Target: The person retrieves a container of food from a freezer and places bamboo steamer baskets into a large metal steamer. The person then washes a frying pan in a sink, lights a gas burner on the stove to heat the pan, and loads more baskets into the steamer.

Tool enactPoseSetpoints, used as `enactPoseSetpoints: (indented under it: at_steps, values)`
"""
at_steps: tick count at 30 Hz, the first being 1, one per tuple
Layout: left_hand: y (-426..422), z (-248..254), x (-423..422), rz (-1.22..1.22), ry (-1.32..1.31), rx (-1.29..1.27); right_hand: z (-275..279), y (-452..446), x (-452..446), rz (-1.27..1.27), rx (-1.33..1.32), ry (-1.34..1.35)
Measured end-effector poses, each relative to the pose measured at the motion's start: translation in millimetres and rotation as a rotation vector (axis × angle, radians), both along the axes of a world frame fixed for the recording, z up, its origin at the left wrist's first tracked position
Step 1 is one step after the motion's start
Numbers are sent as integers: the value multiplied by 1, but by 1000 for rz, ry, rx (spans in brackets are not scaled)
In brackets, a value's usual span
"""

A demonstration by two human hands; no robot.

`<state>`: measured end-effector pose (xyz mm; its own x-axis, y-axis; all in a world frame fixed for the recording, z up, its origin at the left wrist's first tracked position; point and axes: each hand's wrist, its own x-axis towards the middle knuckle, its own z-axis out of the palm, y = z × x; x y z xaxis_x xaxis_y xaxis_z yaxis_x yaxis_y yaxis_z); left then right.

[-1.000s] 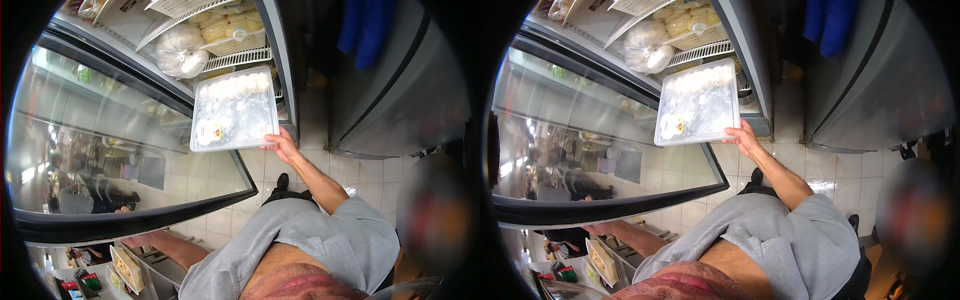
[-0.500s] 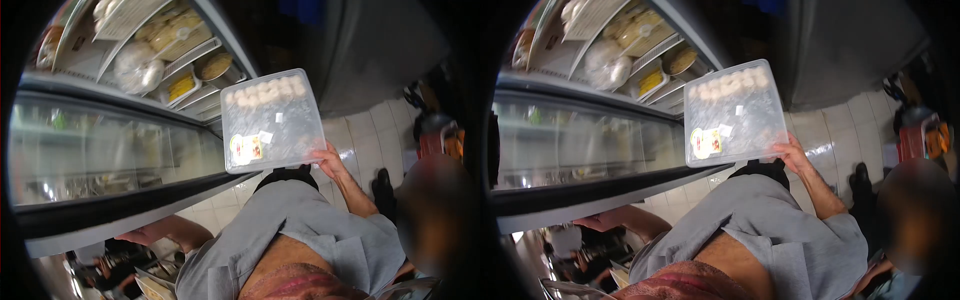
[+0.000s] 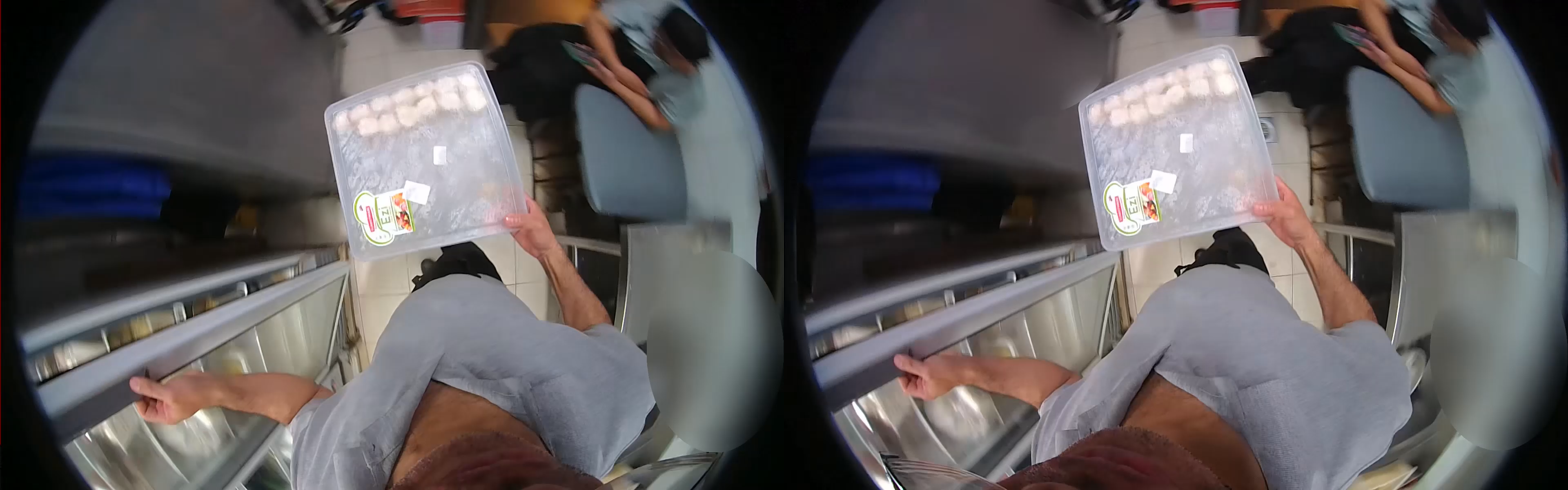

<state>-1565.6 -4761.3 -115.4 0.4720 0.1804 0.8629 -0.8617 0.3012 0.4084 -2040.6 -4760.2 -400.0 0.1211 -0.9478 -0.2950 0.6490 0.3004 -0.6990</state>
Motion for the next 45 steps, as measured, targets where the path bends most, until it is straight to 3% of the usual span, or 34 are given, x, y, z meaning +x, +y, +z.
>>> enactPoseSetpoints:
  at_steps: [3, 5, 8, 10, 16, 20, 21, 22, 23, 24, 26, 28, 30, 31, 32, 34, 38, 41, 42, 44, 45]
  values:
    - [-58, 23, 131, 88, 48, 44, 41, 43, 49, -228, -16, 43]
    - [-88, 18, 198, 438, 75, 130, 38, 70, 73, -363, 0, 18]
    - [-114, -2, 274, 617, 107, 90, 4, 79, 99, -512, 27, -12]
    - [-147, -26, 373, 527, 28, -29, -2, 87, 125, -644, -3, -7]
    - [-260, -150, 427, 257, 351, 252, 12, 106, 190, -947, -54, 33]
    - [-368, -221, 428, 77, 434, 416, -5, 89, 250, -1173, -100, 167]
    - [-382, -172, 356, -20, 334, 411, -7, 110, 194, -1229, -52, 73]
    - [-414, -177, 346, -90, 244, 412, -12, 111, 188, -1252, -40, 80]
    - [-428, -169, 307, -339, 293, 437, -16, 110, 181, -1268, -31, 92]
    - [-410, -139, 243, -413, 309, 442, -26, 125, 162, -1268, -34, 81]
    - [-425, -139, 215, -515, 116, 479, -51, 143, 132, -1418, -83, -1]
    - [-432, -135, 190, -468, -108, 447, -49, 145, 117, -1517, -48, 30]
    - [-418, -106, 147, -363, -157, 500, -62, 155, 91, -1505, 2, -129]
    - [-429, -108, 146, -460, -59, 464, -37, 140, 93, -1512, 48, -102]
    - [-438, -110, 149, -488, 22, 465, -59, 160, 70, -1528, 71, -193]
    - [-462, -116, 162, -557, 107, 458, -53, 162, 60, -1558, 126, -118]
    - [-499, -131, 191, -491, 108, 605, -75, 203, 32, -1461, 228, -118]
    - [-572, -126, 183, -437, -3, 692, -80, 211, 14, -971, 802, 865]
    - [-599, -123, 189, -435, -51, 722, -82, 190, 8, -939, 1064, 1124]
    - [-658, -116, 204, -450, -109, 758, -74, 132, 1, -1159, 1441, 1403]
    - [-697, -113, 201, -463, -148, 766, -70, 94, -9, -1338, 1507, 1494]
